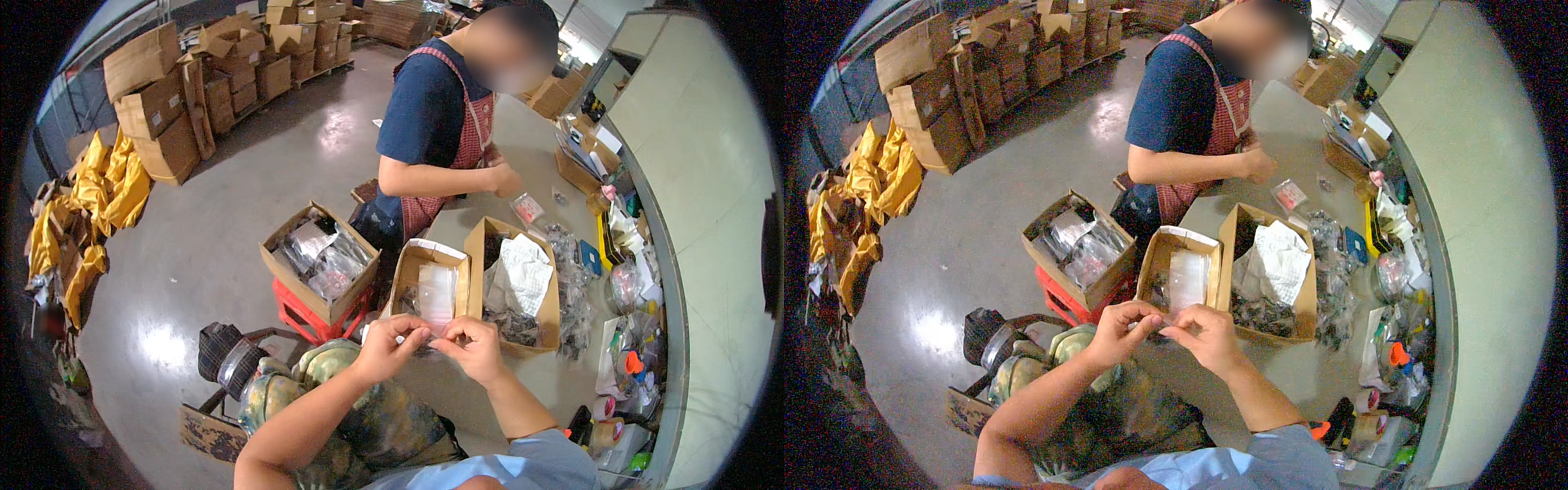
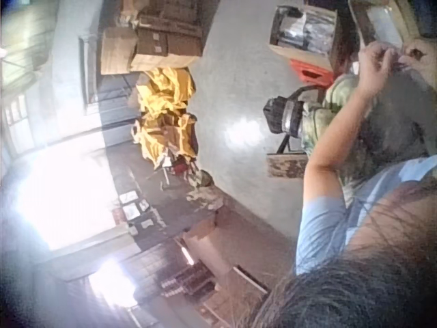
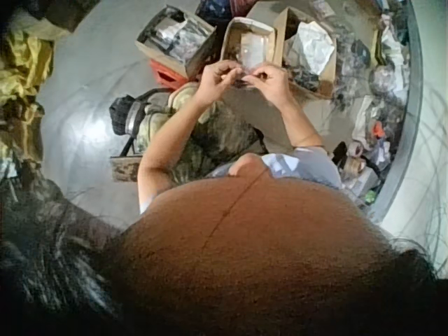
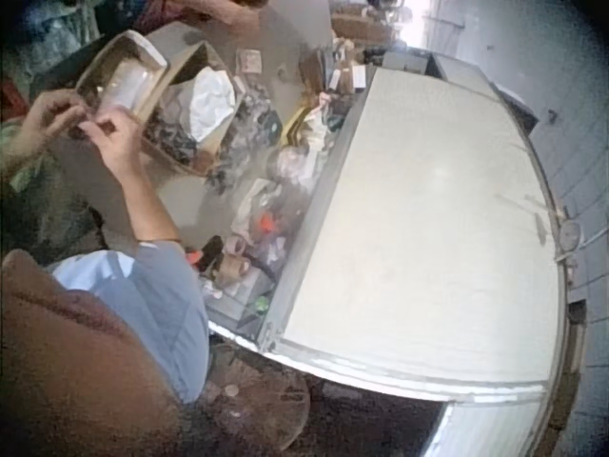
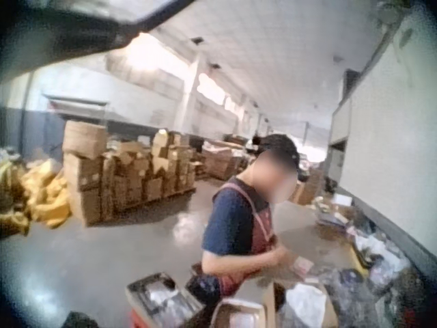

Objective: The person picks small metal components from a box and places them into small plastic bags, then seals the bags.

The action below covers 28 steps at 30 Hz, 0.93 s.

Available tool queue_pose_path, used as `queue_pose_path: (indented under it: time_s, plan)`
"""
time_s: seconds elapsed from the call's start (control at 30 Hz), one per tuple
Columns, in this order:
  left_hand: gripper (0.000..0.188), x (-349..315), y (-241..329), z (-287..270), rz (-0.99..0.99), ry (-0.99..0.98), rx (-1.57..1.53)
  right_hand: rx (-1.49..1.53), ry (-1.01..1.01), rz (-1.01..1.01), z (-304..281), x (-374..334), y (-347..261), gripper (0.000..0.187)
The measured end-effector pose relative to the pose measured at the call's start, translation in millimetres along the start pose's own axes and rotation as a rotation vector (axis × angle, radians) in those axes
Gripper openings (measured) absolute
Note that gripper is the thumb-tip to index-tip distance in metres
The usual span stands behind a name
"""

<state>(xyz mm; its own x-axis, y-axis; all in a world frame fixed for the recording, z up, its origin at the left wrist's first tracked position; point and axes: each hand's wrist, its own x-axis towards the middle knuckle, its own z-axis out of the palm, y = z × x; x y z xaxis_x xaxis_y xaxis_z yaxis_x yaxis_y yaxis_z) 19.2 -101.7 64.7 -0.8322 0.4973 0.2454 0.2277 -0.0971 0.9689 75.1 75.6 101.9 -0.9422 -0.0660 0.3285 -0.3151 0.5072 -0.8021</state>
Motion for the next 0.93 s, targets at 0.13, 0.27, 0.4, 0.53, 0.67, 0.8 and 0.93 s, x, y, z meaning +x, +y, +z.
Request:
queue_pose_path:
  time_s: [0.13,0.27,0.4,0.53,0.67,0.8,0.93]
  plan:
    - [0.007,-1,5,2,0.083,0.025,0.259,0.014,-0.026,0.136,7,-1,0,0.014]
    - [0.008,0,-2,5,0.031,0.039,0.235,-0.05,-0.086,0.038,8,1,3,0.013]
    - [0.01,1,2,7,0.028,0.021,0.245,0.016,-0.1,0.019,4,-3,6,0.009]
    - [0.017,1,-18,1,-0.188,0.09,-0.047,-0.013,-0.052,0.001,-10,-14,13,0.009]
    - [0.016,0,-20,14,-0.168,0.104,-0.037,-0.027,-0.009,0.068,-20,-31,18,0.011]
    - [0.015,-8,-27,13,-0.17,0.088,0.058,-0.095,0.193,0.243,-59,-43,44,0.01]
    - [0.02,-5,-28,10,-0.195,0.036,0.088,-0.182,0.621,0.258,-111,-40,67,0.008]
